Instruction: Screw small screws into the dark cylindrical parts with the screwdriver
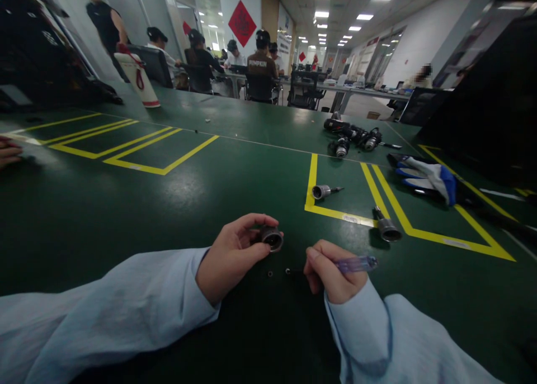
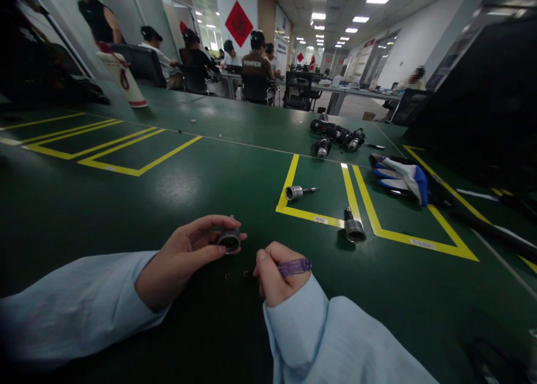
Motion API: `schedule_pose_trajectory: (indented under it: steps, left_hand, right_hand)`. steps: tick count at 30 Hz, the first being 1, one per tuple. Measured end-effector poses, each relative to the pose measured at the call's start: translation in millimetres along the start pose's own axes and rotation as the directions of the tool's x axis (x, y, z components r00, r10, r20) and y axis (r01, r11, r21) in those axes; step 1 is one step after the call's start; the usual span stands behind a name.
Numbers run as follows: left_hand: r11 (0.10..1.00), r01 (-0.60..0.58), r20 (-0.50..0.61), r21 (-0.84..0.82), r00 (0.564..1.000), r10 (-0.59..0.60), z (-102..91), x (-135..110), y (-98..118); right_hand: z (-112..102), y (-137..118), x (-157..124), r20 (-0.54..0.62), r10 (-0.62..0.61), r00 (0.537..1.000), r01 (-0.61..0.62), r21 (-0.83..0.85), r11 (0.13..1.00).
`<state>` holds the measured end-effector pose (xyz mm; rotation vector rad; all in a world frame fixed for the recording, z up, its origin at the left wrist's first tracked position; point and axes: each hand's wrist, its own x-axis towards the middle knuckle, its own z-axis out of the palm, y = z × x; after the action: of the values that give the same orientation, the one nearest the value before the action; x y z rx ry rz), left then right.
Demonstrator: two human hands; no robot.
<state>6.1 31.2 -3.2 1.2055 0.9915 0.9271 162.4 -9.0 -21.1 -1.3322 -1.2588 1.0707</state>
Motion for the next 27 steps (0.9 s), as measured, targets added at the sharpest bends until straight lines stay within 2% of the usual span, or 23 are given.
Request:
schedule_pose_trajectory:
  steps: [2,5,9,12,15,17,21,24,27]
  left_hand:
    - [1.000,0.009,-0.003,0.004,1.000,-0.009,-0.3,0.4,-0.8]
    - [1.000,0.013,-0.005,0.017,1.000,-0.013,-0.9,1.0,-1.9]
    - [1.000,0.004,0.010,0.019,1.000,-0.005,-0.9,1.4,-2.9]
    - [0.998,-0.018,0.030,0.064,0.999,0.016,-0.4,0.9,-2.7]
    - [0.977,-0.140,0.065,0.159,0.989,0.131,-2.0,-0.4,-2.2]
    - [0.932,-0.245,0.099,0.267,0.969,0.226,-4.9,-1.8,-2.3]
    - [0.757,-0.416,0.219,0.503,0.909,0.354,-11.8,-4.6,-5.2]
    - [0.643,-0.510,0.306,0.571,0.859,0.410,-13.7,-6.1,-7.9]
    - [0.602,-0.537,0.345,0.592,0.843,0.413,-12.6,-7.3,-8.7]
  right_hand:
    - [-0.7,-1.4,-1.0,-0.004,-0.002,1.000,0.002,0.048,0.999]
    - [-2.2,-3.5,-4.0,-0.016,-0.124,0.992,0.125,0.034,0.992]
    - [0.7,-4.2,-7.7,-0.024,-0.369,0.929,0.363,-0.126,0.923]
    - [3.2,-4.3,-9.4,-0.001,-0.456,0.890,0.442,-0.244,0.863]
    - [1.6,-4.7,-10.9,0.009,-0.476,0.879,0.466,-0.225,0.856]
    - [-0.5,-4.3,-11.5,0.009,-0.466,0.885,0.460,-0.168,0.872]
    - [-2.5,-2.3,-11.1,0.016,-0.416,0.909,0.415,-0.082,0.906]
    - [-2.8,-2.3,-10.4,0.047,-0.398,0.916,0.401,-0.080,0.913]
    - [-4.1,-3.5,-9.7,0.076,-0.384,0.920,0.390,-0.094,0.916]
